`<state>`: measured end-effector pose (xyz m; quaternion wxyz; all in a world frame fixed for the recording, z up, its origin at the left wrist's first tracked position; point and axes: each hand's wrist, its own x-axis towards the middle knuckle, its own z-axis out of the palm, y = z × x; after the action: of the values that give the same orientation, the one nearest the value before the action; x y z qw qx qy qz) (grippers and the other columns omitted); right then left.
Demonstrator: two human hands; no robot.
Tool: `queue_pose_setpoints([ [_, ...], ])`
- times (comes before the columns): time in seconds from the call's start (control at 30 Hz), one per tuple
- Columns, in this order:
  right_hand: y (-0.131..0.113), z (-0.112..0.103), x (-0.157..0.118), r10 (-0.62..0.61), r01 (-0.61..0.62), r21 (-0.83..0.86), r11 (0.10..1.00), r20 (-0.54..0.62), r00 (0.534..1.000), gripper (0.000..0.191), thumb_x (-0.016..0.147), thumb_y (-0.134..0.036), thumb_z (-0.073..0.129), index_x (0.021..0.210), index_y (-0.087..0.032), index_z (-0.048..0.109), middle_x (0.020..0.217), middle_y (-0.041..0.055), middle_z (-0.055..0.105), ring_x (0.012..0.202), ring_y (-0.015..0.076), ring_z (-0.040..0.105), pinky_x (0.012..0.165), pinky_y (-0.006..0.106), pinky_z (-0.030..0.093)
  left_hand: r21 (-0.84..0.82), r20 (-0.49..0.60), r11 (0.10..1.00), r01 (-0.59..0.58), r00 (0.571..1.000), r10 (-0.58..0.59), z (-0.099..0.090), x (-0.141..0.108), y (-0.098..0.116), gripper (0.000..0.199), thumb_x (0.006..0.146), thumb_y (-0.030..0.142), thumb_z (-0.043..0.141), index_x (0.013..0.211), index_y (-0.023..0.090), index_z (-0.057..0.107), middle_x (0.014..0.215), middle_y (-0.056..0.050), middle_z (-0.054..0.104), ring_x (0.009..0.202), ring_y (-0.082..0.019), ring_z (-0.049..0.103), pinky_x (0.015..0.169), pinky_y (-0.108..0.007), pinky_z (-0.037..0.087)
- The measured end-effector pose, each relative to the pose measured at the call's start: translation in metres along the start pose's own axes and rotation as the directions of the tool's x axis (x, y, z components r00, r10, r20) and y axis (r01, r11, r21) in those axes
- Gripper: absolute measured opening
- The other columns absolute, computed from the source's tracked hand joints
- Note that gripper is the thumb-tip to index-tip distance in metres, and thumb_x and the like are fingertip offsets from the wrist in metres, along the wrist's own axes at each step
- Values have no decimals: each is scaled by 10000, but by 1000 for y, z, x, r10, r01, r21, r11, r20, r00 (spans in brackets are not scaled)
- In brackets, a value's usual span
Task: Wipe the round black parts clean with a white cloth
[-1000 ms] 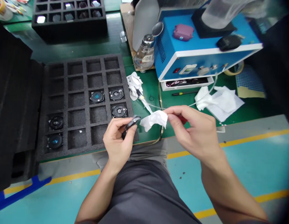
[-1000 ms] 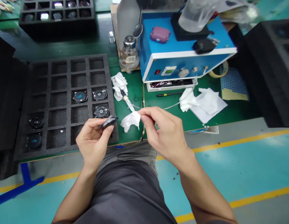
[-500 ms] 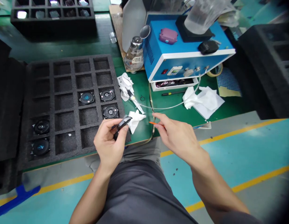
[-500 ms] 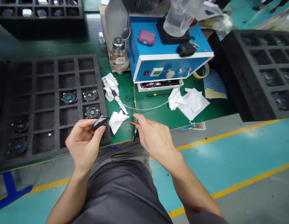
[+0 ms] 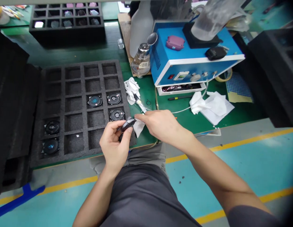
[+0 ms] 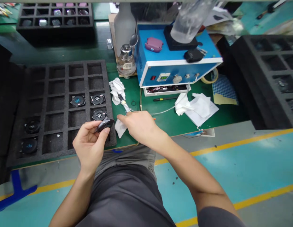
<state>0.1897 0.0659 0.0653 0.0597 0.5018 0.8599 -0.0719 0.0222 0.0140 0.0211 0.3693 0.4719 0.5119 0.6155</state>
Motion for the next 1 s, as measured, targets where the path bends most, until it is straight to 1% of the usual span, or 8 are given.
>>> queue_pose_setpoints([
  [0.07, 4, 8, -4, -13, 19, 53, 998, -114, 993, 366, 962, -91, 516, 1231, -239, 717, 930, 64, 779, 827, 183, 709, 566, 281, 311, 17, 5, 1000, -7, 1000, 7, -1, 0, 0, 174, 813, 150, 788, 972, 179, 722, 924, -34, 686, 868, -133, 702, 785, -219, 598],
  [0.13, 7, 16, -14, -16, 52, 110, 993, -301, 953, 332, 988, -108, 507, 1182, -231, 745, 920, 51, 782, 841, 165, 699, 605, 272, 366, 43, 23, 999, -23, 1000, 22, -1, 1, 0, 161, 826, 140, 772, 974, 186, 728, 928, -33, 679, 874, -136, 694, 774, -222, 591],
  [0.23, 7, 18, -30, -26, 126, 138, 982, -565, 825, 279, 989, -103, 536, 1104, -211, 767, 902, 32, 791, 789, 141, 672, 666, 277, 427, 85, 58, 995, -46, 997, 41, -1, 0, 1, 154, 842, 125, 751, 978, 196, 740, 941, -38, 676, 892, -146, 689, 790, -247, 588],
  [0.3, 4, 14, -37, -57, 167, 104, 980, -662, 747, 251, 967, -86, 578, 1061, -211, 774, 902, 23, 797, 758, 135, 651, 673, 285, 435, 108, 70, 993, -56, 996, 49, -1, 0, 1, 163, 846, 121, 748, 990, 199, 744, 961, -46, 683, 918, -159, 695, 816, -272, 591],
  [0.37, 1, 10, -39, -96, 195, 63, 979, -699, 709, 242, 949, -75, 607, 1041, -218, 780, 890, 15, 797, 741, 135, 635, 658, 292, 425, 122, 80, 990, -74, 995, 64, -1, 0, 0, 179, 848, 114, 747, 1004, 202, 747, 977, -49, 693, 937, -166, 700, 833, -288, 592],
  [0.43, -1, 7, -38, -116, 203, 43, 978, -700, 705, 243, 944, -73, 614, 1037, -220, 783, 882, 11, 795, 736, 136, 626, 645, 297, 410, 124, 89, 988, -95, 992, 85, -1, 0, -1, 191, 848, 99, 746, 1006, 208, 749, 983, -46, 699, 947, -165, 701, 843, -292, 592],
  [0.57, 0, 7, -35, -119, 191, 32, 981, -681, 723, 238, 954, -87, 610, 1037, -226, 785, 883, 8, 794, 734, 134, 614, 635, 299, 385, 121, 96, 986, -114, 990, 103, -2, -2, -2, 200, 852, 84, 740, 1002, 215, 751, 994, -45, 703, 959, -168, 707, 859, -309, 601],
  [1.0, 0, 6, -35, -156, 202, -12, 979, -683, 713, 224, 942, -69, 624, 1021, -202, 785, 859, 14, 781, 711, 145, 584, 622, 314, 365, 120, 109, 981, -155, 984, 142, -4, -2, -5, 261, 846, 26, 733, 1018, 221, 758, 1017, -42, 719, 970, -173, 712, 885, -340, 592],
])
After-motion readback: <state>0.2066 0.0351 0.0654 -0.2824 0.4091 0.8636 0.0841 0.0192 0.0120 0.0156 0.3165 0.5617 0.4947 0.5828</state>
